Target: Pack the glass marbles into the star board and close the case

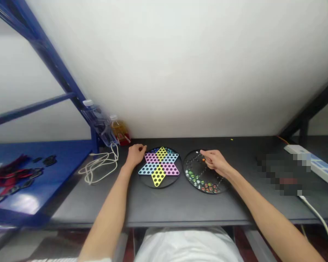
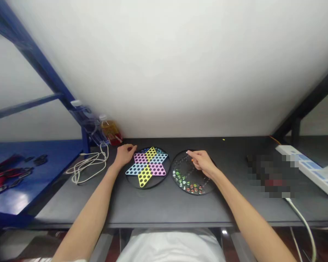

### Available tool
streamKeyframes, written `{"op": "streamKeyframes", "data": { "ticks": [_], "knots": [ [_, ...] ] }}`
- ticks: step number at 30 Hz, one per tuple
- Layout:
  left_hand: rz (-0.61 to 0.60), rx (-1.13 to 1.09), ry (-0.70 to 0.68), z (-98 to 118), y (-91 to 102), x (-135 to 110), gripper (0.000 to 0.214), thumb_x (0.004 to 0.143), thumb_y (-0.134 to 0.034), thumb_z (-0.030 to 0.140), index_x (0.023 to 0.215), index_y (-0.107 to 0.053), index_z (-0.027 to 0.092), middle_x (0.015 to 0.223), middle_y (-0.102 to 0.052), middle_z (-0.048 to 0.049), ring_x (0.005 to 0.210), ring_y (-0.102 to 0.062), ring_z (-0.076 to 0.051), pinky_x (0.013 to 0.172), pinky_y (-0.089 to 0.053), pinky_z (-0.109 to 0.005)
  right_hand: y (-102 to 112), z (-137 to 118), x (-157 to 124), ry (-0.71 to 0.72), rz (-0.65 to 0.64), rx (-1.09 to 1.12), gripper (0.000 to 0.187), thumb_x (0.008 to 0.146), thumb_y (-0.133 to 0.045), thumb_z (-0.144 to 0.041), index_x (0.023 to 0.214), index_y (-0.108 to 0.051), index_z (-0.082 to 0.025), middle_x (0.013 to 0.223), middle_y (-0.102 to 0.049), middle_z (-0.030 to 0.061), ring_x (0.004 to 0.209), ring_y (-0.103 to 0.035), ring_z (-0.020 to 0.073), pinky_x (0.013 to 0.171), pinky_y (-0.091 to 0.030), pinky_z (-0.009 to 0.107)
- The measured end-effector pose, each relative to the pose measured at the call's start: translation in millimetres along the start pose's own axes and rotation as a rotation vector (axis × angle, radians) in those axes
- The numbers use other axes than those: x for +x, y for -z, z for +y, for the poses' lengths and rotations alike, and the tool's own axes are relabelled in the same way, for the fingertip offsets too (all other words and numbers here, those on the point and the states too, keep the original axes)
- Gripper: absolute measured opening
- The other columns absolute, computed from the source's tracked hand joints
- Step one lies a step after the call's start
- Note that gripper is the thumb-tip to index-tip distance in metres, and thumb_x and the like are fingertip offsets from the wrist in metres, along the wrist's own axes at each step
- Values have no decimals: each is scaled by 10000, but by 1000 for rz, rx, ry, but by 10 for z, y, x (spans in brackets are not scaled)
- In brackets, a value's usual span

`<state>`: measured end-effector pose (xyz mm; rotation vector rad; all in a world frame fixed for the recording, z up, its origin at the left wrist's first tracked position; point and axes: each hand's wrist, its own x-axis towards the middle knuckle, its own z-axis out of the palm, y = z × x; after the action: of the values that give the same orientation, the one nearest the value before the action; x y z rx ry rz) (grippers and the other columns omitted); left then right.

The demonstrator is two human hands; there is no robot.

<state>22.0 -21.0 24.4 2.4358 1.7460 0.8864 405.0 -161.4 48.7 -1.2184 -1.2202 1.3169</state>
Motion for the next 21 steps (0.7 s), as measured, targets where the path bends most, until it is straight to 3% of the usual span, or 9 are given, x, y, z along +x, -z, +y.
{"op": "streamKeyframes", "data": {
  "ticks": [4, 8, 15, 19, 21],
  "knots": [
    [-13, -15, 15, 14, 11, 2, 413, 905, -439, 435, 665, -666, 187, 726, -696, -75, 691, -594, -201, 700, -400, -307, 87, -94, -263, 77, -191, -513, 377, 783, -657, -506, 636, -623, -160, 495, -415, -38, 477, -334, 91, 481, -243, 250],
    [-5, -56, 12, 40, 30, -4, 389, 892, -470, 423, 678, -685, 180, 747, -706, -73, 709, -608, -202, 723, -417, -309, 177, -175, -495, 46, -346, -764, 250, 779, -673, -418, 809, -729, -177, 527, -489, -28, 518, -401, 112, 522, -289, 249],
    [-73, -261, -18, 64, 49, -21, 287, 826, -579, 417, 862, -750, 189, 854, -738, -56, 780, -649, -203, 746, -472, -296, 149, -200, -529, -4, -469, -752, 230, 837, -616, -369, 833, -727, -167, 680, -670, 40, 619, -558, 159, 595, -377, 263],
    [-103, -310, -2, 56, 71, -17, 268, 808, -586, 381, 878, -756, 186, 865, -746, -53, 768, -657, -198, 743, -489, -294, 199, -145, -477, 20, -361, -664, 289, 827, -630, -439, 823, -702, -159, 633, -601, 19, 586, -492, 134, 548, -345, 249],
    [-125, -321, 6, 41, 91, -12, 259, 797, -584, 366, 854, -758, 183, 852, -748, -50, 764, -659, -200, 739, -491, -293, 211, -83, -419, -13, -264, -486, 339, 823, -633, -490, 860, -675, -155, 545, -482, -28, 488, -383, 97, 469, -277, 230]
  ]
}}
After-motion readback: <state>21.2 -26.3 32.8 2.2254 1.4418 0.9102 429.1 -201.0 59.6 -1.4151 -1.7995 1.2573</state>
